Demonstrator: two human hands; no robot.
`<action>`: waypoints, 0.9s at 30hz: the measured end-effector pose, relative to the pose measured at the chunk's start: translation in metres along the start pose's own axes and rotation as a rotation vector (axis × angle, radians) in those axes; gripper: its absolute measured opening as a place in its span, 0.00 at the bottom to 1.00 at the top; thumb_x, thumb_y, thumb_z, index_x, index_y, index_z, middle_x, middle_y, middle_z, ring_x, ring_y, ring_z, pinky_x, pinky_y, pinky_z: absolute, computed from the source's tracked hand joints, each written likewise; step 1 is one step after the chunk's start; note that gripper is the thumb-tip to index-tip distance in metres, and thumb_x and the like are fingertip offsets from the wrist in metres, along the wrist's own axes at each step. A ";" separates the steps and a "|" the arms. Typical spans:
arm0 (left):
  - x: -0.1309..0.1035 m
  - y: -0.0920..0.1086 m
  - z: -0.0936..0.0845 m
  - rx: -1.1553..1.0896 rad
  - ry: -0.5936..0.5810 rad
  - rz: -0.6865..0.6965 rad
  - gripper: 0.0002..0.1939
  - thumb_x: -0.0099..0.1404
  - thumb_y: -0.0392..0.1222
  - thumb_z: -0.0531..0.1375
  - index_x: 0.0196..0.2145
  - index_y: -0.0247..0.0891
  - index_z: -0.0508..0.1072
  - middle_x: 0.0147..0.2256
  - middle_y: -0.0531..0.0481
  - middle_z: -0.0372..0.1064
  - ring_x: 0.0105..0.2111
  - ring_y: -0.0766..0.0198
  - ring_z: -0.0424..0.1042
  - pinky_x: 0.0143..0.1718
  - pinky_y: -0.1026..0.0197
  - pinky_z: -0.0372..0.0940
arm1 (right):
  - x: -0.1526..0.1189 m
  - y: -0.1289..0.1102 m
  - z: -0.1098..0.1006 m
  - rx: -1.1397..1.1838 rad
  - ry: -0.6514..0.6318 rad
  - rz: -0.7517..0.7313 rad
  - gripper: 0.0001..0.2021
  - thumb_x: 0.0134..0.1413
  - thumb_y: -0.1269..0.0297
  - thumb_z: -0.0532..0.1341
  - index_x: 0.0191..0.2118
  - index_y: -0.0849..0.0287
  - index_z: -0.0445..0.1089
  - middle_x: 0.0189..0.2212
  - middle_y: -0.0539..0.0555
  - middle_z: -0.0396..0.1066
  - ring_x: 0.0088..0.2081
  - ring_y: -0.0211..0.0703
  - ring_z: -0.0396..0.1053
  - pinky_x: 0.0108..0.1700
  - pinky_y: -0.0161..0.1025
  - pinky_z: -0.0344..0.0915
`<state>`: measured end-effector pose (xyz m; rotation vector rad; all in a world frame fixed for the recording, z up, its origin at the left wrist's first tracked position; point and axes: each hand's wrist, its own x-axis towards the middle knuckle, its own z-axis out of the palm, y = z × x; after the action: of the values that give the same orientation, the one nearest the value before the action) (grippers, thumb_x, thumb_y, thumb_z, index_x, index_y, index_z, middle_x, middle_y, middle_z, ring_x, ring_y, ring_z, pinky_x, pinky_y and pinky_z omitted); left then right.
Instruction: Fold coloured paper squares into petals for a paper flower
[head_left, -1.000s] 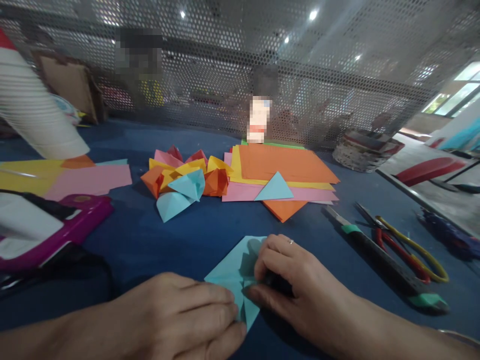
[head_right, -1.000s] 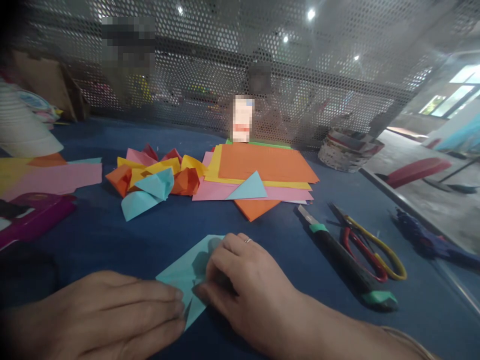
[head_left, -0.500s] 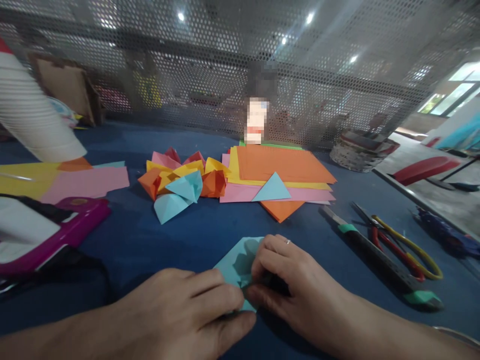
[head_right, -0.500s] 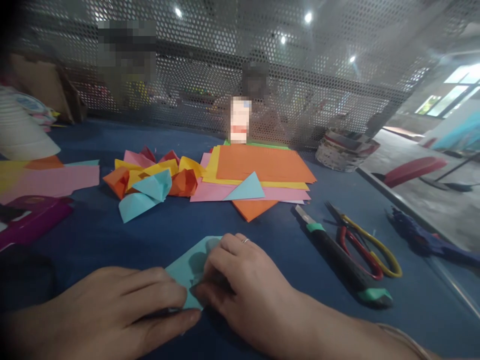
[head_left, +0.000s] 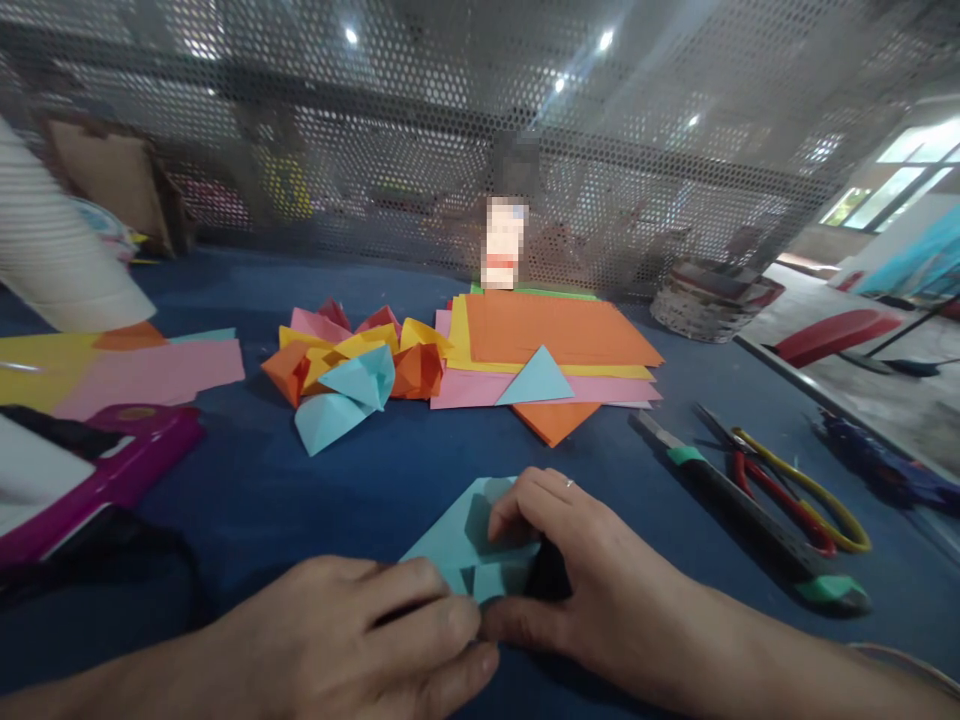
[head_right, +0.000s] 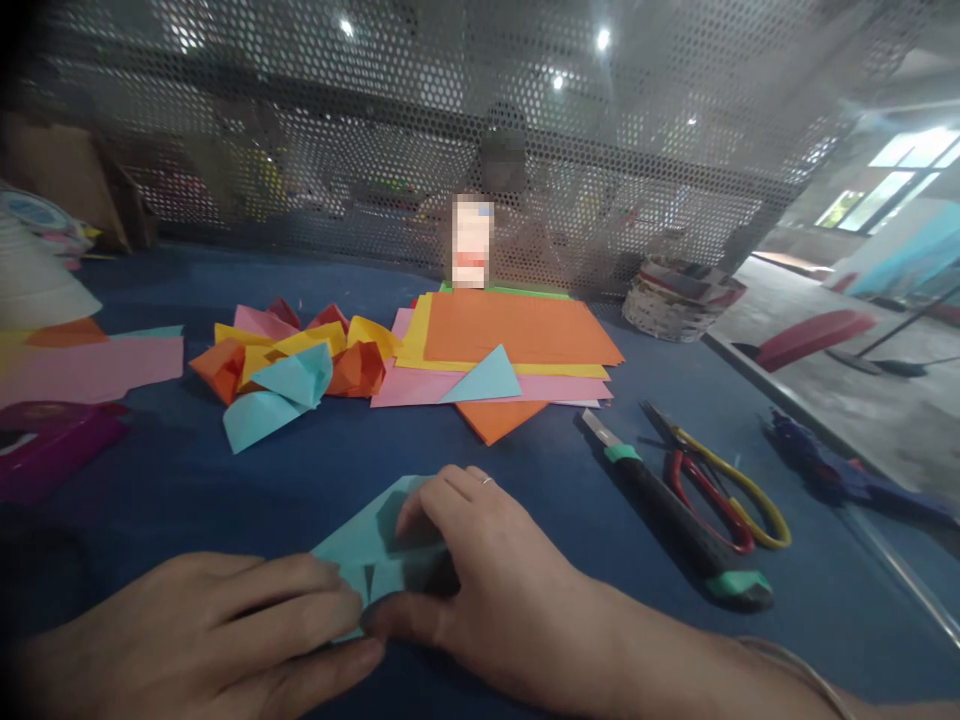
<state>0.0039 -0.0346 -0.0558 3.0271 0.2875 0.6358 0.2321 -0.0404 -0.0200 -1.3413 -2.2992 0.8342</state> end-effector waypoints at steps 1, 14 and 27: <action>0.000 0.000 0.000 0.000 0.005 -0.001 0.17 0.66 0.41 0.60 0.52 0.36 0.69 0.38 0.51 0.72 0.35 0.62 0.69 0.26 0.61 0.60 | 0.000 -0.001 0.000 -0.001 -0.005 0.015 0.17 0.45 0.64 0.71 0.37 0.55 0.63 0.35 0.46 0.63 0.37 0.38 0.62 0.39 0.36 0.58; 0.006 -0.001 -0.007 0.040 0.089 0.078 0.11 0.68 0.37 0.57 0.46 0.33 0.72 0.42 0.49 0.75 0.39 0.64 0.72 0.33 0.67 0.68 | 0.003 0.006 -0.016 -0.003 -0.006 0.051 0.16 0.50 0.71 0.65 0.45 0.55 0.63 0.41 0.49 0.66 0.42 0.41 0.64 0.45 0.39 0.61; 0.003 -0.002 -0.002 0.029 0.147 0.067 0.09 0.69 0.37 0.56 0.45 0.35 0.73 0.41 0.51 0.76 0.42 0.65 0.73 0.38 0.68 0.69 | 0.003 -0.003 -0.009 -0.129 0.027 0.049 0.23 0.43 0.60 0.70 0.45 0.58 0.65 0.42 0.52 0.65 0.44 0.46 0.62 0.49 0.47 0.60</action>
<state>0.0057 -0.0321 -0.0527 3.0340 0.2022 0.8692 0.2336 -0.0361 -0.0107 -1.4591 -2.3425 0.6881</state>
